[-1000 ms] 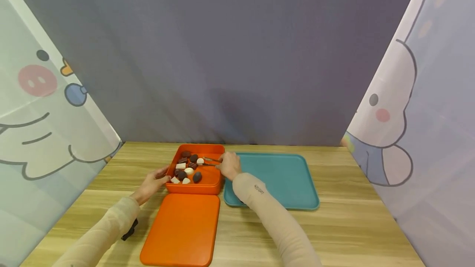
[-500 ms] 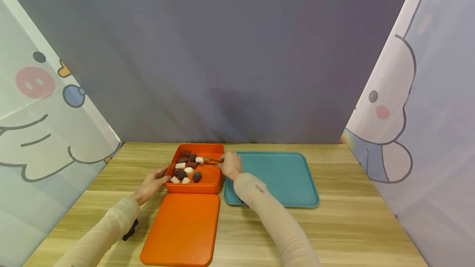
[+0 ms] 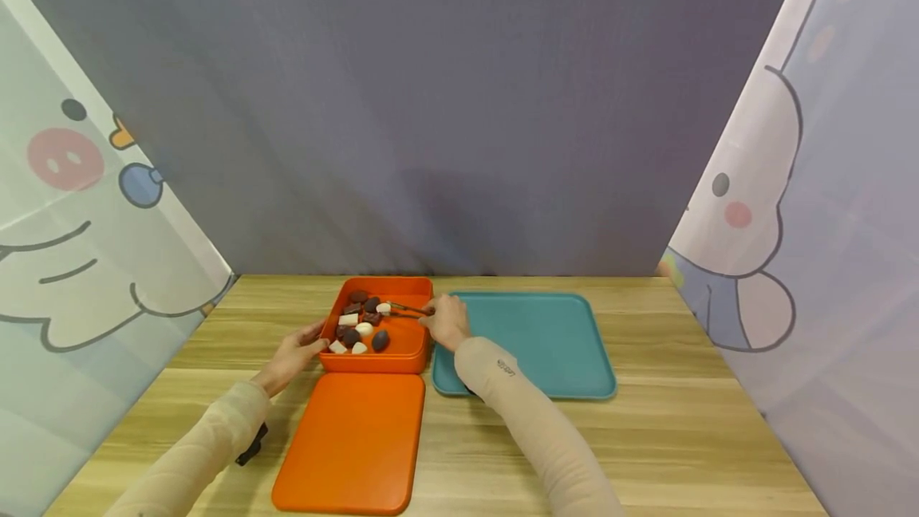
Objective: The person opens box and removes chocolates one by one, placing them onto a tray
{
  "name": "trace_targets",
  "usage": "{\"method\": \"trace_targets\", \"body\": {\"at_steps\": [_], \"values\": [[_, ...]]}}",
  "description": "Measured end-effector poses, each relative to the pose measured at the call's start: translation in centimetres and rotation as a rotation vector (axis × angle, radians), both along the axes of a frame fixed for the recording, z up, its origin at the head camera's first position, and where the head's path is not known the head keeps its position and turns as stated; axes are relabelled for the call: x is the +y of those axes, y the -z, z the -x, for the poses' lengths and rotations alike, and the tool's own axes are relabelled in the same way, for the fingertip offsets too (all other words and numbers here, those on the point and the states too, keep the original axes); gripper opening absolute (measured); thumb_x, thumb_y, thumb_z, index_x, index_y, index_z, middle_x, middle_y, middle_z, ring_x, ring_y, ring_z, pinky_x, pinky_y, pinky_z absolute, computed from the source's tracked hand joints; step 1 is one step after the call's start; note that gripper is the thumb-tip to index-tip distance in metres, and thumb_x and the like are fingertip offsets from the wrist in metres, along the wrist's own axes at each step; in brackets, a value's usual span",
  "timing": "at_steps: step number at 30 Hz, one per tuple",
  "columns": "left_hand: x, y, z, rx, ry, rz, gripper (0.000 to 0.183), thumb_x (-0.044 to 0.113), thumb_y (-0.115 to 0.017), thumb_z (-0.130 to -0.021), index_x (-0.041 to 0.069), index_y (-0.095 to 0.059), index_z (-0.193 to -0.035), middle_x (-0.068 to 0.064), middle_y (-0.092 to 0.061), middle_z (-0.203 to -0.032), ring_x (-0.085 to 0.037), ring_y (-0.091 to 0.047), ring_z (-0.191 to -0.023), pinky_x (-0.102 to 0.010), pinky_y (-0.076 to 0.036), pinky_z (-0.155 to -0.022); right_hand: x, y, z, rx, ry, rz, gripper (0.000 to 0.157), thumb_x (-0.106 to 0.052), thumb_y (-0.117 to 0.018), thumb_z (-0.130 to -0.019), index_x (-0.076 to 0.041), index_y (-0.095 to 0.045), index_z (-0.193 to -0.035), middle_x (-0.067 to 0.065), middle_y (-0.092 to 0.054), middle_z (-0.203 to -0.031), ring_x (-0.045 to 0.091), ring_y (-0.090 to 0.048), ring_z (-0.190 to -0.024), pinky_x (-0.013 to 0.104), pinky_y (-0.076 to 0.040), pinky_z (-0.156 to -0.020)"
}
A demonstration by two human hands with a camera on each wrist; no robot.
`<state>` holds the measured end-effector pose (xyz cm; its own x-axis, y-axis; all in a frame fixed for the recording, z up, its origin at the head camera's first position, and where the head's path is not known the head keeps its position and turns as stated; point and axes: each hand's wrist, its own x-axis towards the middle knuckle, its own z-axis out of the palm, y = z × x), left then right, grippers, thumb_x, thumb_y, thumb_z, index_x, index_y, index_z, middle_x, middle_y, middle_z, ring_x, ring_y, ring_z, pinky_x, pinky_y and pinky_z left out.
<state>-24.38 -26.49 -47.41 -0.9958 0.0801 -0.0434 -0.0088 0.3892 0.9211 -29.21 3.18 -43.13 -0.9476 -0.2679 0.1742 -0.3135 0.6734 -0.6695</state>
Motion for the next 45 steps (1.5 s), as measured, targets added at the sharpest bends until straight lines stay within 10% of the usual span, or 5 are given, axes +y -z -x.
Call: {"method": "trace_targets", "body": {"at_steps": [45], "values": [[-0.1, 0.0, 0.2, -0.012, 0.024, -0.006, 0.054, 0.012, -0.044, -0.097, 0.002, -0.023, -0.145, -0.025, -0.031, -0.144, -0.038, -0.033, -0.131, -0.049, -0.037, -0.103, 4.1, -0.2, -2.3, -0.067, -0.001, 0.207, 0.021, -0.018, -0.073, -0.078, -0.009, -0.074, -0.097, 0.005, -0.071, -0.092, 0.014, -0.063, -0.076, 0.025, -0.051, -0.06]]}}
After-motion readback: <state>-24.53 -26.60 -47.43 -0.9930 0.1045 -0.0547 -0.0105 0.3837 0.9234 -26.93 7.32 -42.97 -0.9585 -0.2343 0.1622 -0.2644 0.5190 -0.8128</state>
